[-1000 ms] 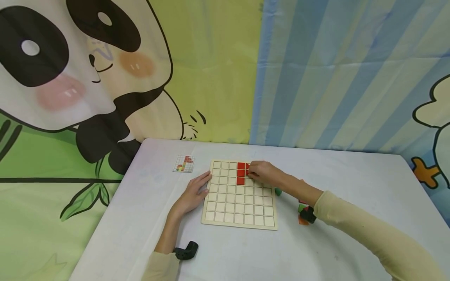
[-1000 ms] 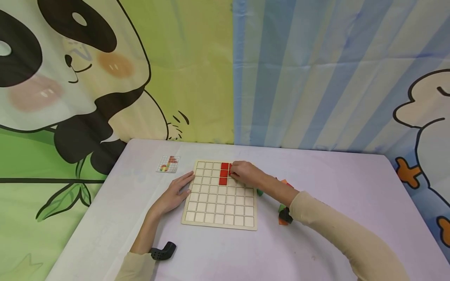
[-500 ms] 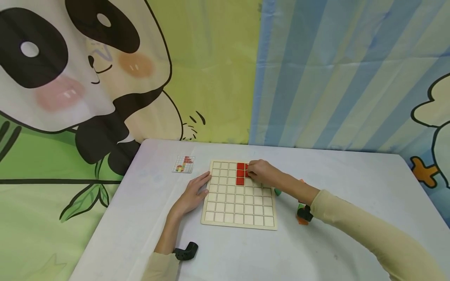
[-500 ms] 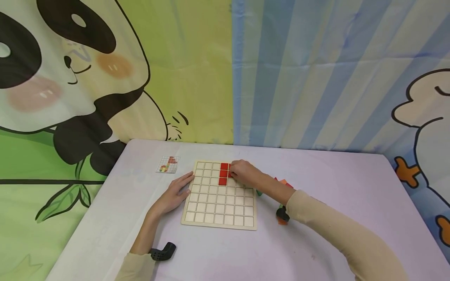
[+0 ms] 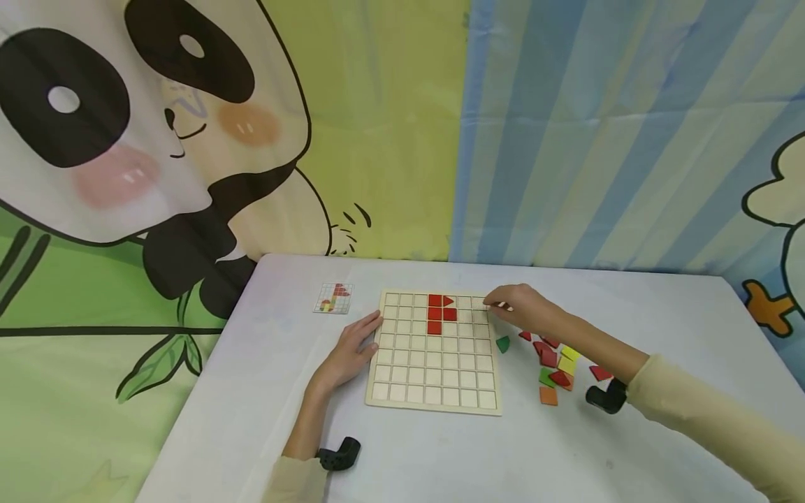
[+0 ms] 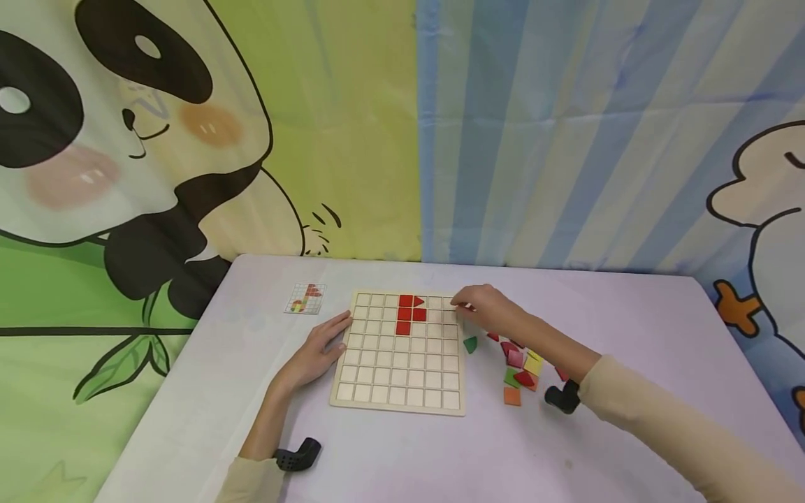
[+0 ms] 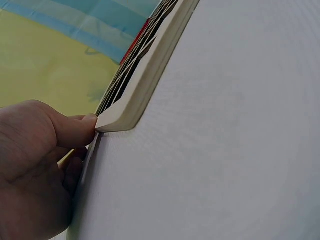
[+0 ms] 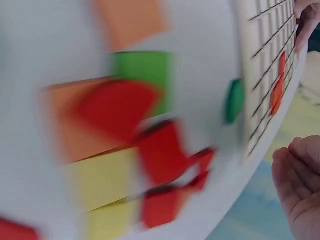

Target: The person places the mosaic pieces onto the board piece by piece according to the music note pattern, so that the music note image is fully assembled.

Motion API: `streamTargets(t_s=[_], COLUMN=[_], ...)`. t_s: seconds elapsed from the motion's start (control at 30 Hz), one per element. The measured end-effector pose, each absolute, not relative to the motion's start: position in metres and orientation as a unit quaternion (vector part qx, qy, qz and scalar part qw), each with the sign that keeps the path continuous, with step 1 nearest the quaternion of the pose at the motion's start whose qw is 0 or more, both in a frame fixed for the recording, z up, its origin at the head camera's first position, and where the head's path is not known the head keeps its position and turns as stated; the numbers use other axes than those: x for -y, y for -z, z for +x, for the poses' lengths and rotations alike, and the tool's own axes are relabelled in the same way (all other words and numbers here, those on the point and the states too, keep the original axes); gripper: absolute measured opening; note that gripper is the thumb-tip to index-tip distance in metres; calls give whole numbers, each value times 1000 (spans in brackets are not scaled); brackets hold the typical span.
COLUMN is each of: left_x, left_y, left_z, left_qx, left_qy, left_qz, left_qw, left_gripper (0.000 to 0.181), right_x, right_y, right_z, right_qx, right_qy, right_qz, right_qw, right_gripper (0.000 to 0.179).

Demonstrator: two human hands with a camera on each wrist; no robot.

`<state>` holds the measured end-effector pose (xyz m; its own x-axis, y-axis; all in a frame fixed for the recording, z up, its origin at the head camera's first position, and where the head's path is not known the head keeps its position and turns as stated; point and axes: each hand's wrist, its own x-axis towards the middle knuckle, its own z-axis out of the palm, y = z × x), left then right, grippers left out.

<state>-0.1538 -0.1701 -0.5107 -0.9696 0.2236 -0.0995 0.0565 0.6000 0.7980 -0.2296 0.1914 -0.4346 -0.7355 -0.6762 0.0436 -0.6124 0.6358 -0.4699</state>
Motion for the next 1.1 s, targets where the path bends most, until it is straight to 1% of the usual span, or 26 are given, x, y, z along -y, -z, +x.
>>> streamTargets(t_s=[0.2, 0.33, 0.47, 0.63, 0.7, 0.9, 1.0, 1.1], left_x=[170, 171, 171, 171, 172, 174, 174, 173], left_y=[510, 509, 509, 510, 511, 511, 512, 512], left_z=[-154, -154, -154, -154, -154, -153, -153, -155], left_qx=[-889, -893, -892, -889, -888, -889, -888, -886], left_qy=[-440, -432, -435, -439, -440, -440, -442, -446], left_qz=[82, 83, 84, 84, 83, 73, 75, 87], left_qw=[94, 96, 94, 101, 103, 101, 99, 94], left_gripper=[55, 56, 55, 55, 55, 55, 55, 55], right_x=[-239, -259, -268, -269, -265, -246, -238, -236], right_y=[445, 453, 461, 466, 467, 471, 471, 471], right_z=[-213, -203, -198, -199, -201, -206, -209, -211], right_qx=[-940, -945, -946, -940, -933, -899, -898, -911], right_qy=[207, 206, 179, 167, 162, 107, 91, 78], right_qz=[-256, -233, -258, -291, -319, -424, -429, -406], right_qw=[96, 100, 80, 55, 39, -7, -7, 3], right_gripper=[32, 37, 35, 32, 29, 13, 8, 11])
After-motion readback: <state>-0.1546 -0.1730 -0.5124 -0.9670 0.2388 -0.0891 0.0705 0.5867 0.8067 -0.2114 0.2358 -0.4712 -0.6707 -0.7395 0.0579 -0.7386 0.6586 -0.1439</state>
